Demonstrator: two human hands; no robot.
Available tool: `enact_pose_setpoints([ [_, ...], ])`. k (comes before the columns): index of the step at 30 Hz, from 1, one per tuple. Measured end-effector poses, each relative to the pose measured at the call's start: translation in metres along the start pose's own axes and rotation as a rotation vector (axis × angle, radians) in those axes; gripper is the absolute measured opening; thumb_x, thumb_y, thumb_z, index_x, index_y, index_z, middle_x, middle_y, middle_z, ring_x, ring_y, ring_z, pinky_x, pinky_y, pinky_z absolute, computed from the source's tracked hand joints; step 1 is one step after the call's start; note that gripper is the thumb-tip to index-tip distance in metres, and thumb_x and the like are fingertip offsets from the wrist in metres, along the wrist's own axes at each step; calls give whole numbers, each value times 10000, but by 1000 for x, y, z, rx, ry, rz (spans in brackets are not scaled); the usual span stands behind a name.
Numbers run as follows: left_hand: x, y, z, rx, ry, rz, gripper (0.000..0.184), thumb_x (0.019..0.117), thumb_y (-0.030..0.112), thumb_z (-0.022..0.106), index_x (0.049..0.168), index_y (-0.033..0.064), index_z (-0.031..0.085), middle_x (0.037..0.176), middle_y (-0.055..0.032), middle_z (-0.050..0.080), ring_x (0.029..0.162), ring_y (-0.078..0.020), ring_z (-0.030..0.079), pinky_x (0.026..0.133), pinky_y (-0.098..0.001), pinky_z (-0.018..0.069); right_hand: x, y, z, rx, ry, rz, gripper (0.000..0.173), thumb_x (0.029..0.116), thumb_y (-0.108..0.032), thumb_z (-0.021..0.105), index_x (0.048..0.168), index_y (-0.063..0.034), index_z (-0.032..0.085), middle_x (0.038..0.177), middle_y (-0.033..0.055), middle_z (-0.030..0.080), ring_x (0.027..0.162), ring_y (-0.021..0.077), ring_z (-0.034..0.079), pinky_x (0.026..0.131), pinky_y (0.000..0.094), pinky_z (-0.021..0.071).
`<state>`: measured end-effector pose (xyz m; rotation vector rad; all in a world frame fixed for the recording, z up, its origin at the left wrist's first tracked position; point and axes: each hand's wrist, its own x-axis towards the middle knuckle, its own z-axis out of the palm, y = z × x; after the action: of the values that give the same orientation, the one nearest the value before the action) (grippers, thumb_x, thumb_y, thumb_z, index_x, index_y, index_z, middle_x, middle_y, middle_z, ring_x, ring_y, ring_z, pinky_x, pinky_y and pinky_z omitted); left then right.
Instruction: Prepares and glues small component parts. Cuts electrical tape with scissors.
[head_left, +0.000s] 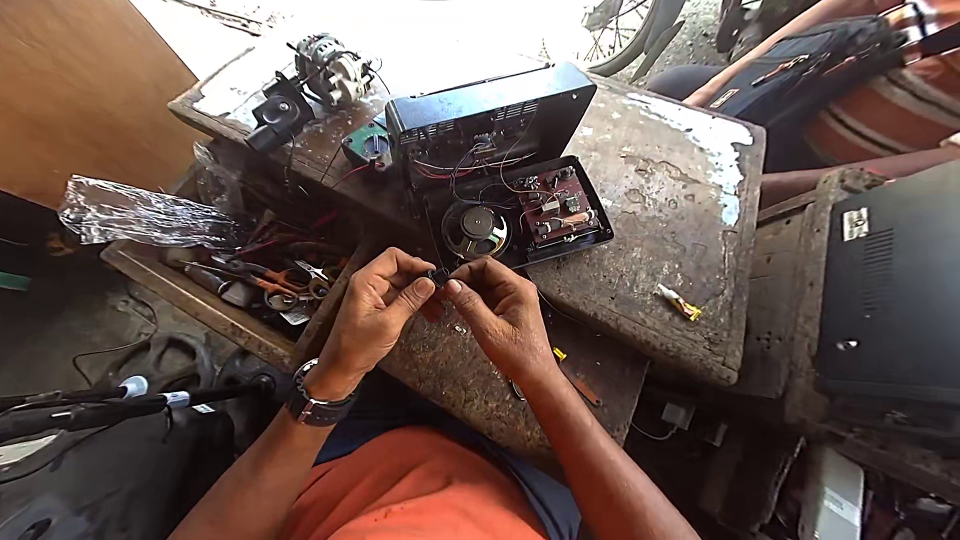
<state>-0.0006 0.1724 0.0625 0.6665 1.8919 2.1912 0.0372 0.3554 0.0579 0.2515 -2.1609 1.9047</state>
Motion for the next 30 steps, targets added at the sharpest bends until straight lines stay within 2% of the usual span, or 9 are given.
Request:
enact_pose_setpoints([
  [6, -1, -1, 1, 54, 19, 9, 149, 1013, 7, 586, 1159, -6, 605, 972, -130, 701, 758, -198, 720, 671, -321, 643, 0, 0, 0, -21, 5, 8, 114, 989, -135, 626, 1009, -47, 696, 869, 34, 650, 676, 91, 609, 582, 223, 532],
  [11, -2, -3, 0, -119, -46, -98, 160, 1044, 25, 522, 1184, -12, 592, 976, -168, 702, 762, -226, 733, 692, -355, 649, 0, 0, -2, -22, -14, 34, 115, 992, -110, 605, 1026, -36, 688, 865, 38, 652, 660, 92, 604, 568, 221, 526],
  [18, -3, -3, -2, -218, -74, -162, 202, 1080, 66, 444, 1182, -12, 600, 955, -175, 709, 754, -219, 728, 688, -343, 641, 2, 4, -5, 7, -44, 10, 124, 984, -105, 667, 1061, -14, 704, 948, 72, 679, 757, 127, 658, 661, 258, 589],
  [21, -3, 0, -5, -244, -124, -176, 235, 1092, 89, 416, 1186, -12, 606, 942, -174, 705, 756, -221, 728, 690, -344, 642, 4, 6, -9, 51, -55, -27, 209, 948, -91, 725, 1132, 5, 700, 997, 99, 693, 820, 163, 689, 730, 296, 621],
  [23, -4, 1, -8, -277, -169, -204, 273, 1101, 116, 395, 1176, -14, 623, 927, -172, 715, 750, -220, 731, 680, -338, 641, 6, 7, -10, 92, -78, -88, 272, 925, -55, 746, 1182, 22, 698, 1009, 105, 675, 839, 168, 671, 758, 301, 612],
  [24, -4, 1, -10, -289, -191, -216, 293, 1107, 126, 381, 1179, -15, 627, 927, -171, 719, 751, -216, 734, 678, -334, 642, 6, 8, -10, 111, -95, -121, 277, 920, -40, 750, 1183, 32, 705, 1024, 107, 664, 857, 166, 666, 775, 299, 614],
  [27, -7, 1, -14, -271, -221, -230, 330, 1119, 152, 360, 1174, -21, 635, 905, -171, 726, 746, -218, 739, 685, -338, 644, 6, 9, -9, 138, -141, -191, 179, 918, -25, 748, 1084, 42, 738, 1020, 107, 657, 901, 168, 662, 800, 296, 611],
  [30, -10, 3, -13, -169, -184, -200, 335, 1120, 152, 362, 1136, -29, 643, 913, -160, 720, 753, -218, 731, 702, -342, 642, 6, 11, -9, 144, -165, -211, 158, 919, -40, 752, 1055, 41, 738, 993, 98, 647, 903, 166, 655, 806, 300, 608],
])
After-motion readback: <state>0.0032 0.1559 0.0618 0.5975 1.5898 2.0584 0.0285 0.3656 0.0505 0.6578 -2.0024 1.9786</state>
